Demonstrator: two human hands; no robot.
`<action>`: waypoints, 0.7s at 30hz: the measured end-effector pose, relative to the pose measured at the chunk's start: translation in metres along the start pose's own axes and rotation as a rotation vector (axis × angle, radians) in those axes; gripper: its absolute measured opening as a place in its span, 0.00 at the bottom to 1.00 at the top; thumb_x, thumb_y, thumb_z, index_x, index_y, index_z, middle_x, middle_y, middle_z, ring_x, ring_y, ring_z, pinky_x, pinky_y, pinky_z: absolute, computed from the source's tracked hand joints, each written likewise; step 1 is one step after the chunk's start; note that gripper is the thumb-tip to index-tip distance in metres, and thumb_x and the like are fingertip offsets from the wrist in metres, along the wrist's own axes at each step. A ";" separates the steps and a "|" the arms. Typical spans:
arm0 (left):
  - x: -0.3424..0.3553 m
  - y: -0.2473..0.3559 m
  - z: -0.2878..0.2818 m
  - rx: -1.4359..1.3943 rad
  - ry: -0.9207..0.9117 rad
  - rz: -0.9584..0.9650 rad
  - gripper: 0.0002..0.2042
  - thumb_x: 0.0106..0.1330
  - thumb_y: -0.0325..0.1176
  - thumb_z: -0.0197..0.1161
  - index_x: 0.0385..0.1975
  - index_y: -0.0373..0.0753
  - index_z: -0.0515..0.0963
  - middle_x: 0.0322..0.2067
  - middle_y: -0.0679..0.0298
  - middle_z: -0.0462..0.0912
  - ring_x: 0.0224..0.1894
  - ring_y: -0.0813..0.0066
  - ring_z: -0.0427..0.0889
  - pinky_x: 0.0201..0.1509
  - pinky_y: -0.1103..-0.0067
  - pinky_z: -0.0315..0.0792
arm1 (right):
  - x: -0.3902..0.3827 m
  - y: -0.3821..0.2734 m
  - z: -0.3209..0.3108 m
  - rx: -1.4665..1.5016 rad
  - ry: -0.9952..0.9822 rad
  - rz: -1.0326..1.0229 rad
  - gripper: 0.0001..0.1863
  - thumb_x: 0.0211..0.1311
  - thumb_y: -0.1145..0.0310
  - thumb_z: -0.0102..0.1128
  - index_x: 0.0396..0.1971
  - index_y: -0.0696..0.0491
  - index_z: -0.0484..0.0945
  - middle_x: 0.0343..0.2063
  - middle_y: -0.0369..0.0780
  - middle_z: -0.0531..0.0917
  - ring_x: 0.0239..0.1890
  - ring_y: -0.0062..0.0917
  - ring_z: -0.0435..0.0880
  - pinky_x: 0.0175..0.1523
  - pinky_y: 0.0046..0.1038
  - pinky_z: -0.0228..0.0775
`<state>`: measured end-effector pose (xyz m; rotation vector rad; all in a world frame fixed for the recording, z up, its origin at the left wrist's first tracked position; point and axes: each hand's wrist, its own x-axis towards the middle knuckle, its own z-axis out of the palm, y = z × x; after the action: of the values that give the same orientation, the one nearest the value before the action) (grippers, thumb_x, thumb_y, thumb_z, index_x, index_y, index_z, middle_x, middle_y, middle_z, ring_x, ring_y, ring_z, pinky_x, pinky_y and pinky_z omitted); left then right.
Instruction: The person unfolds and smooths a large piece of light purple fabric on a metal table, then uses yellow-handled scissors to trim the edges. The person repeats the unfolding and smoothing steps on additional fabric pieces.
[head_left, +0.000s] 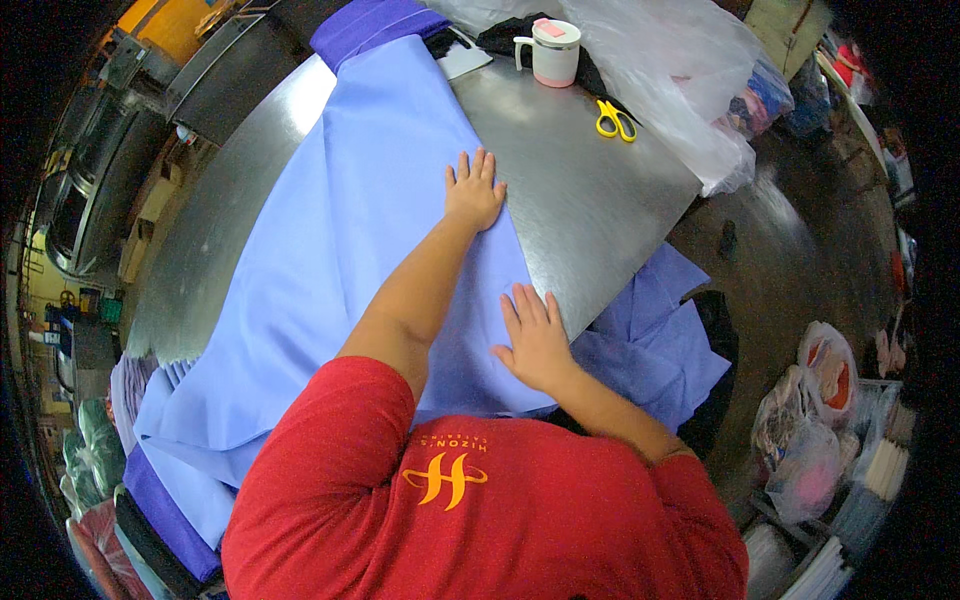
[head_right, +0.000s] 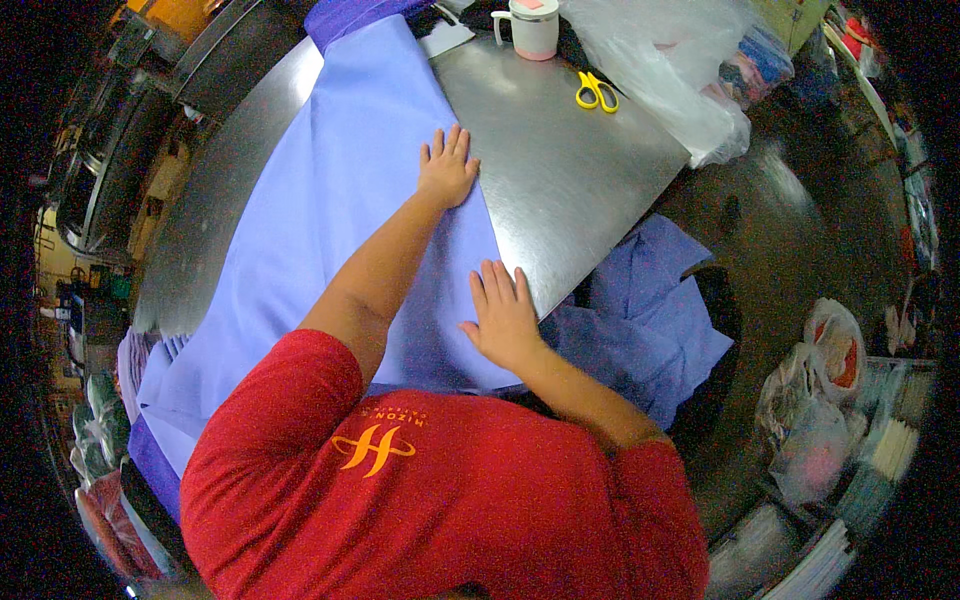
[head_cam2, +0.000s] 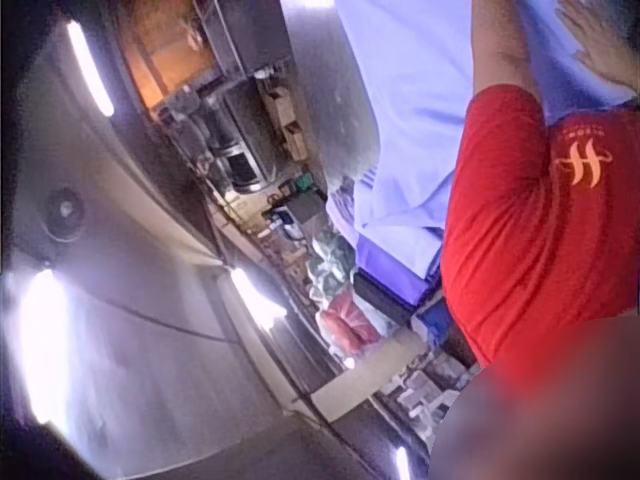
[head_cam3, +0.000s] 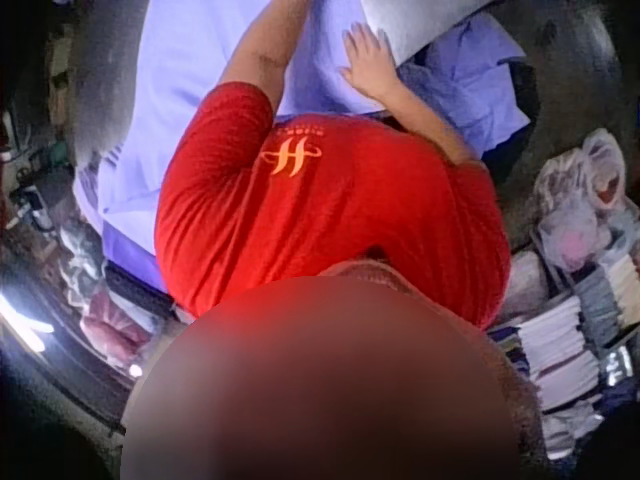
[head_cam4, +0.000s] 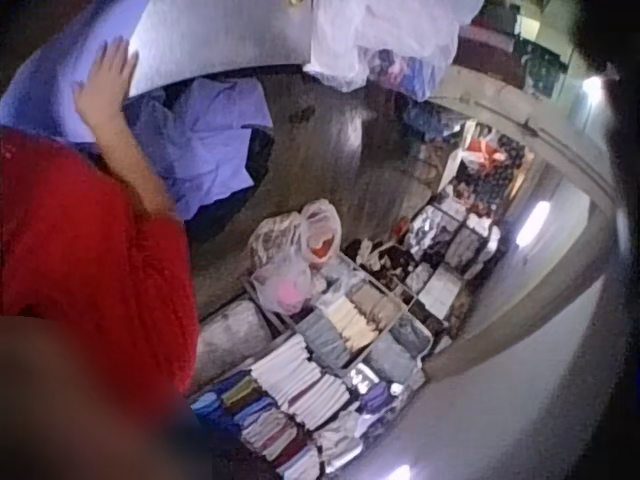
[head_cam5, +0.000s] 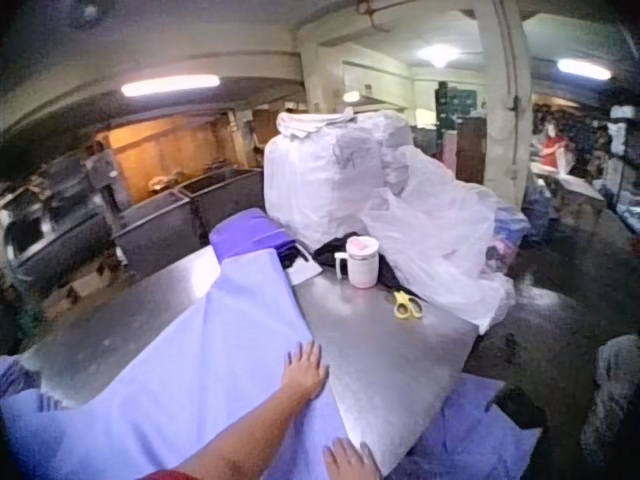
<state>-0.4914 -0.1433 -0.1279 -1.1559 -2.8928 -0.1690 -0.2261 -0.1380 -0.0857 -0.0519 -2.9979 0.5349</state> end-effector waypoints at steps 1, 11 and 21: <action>0.001 0.000 0.000 -0.004 0.006 -0.003 0.30 0.65 0.49 0.41 0.64 0.41 0.49 0.66 0.61 0.46 0.68 0.55 0.41 0.67 0.56 0.38 | 0.009 0.005 -0.004 0.027 -0.083 0.014 0.35 0.52 0.52 0.55 0.55 0.61 0.63 0.58 0.50 0.62 0.61 0.41 0.58 0.64 0.40 0.46; -0.007 0.002 -0.013 -0.061 -0.089 0.014 0.31 0.66 0.52 0.39 0.65 0.44 0.47 0.67 0.61 0.43 0.68 0.55 0.40 0.66 0.52 0.38 | 0.109 0.043 0.024 -0.155 0.081 0.138 0.37 0.59 0.49 0.47 0.61 0.60 0.53 0.63 0.47 0.53 0.67 0.39 0.48 0.67 0.46 0.35; 0.029 -0.003 -0.007 0.041 0.039 -0.016 0.29 0.67 0.49 0.39 0.64 0.42 0.51 0.66 0.63 0.48 0.68 0.58 0.44 0.67 0.56 0.41 | 0.033 0.017 0.016 -0.155 0.067 0.143 0.40 0.54 0.46 0.50 0.60 0.60 0.56 0.63 0.47 0.55 0.66 0.39 0.49 0.65 0.51 0.36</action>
<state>-0.5149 -0.1267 -0.1191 -1.1105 -2.8581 -0.1302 -0.2604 -0.1255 -0.1033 -0.2921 -2.9781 0.3047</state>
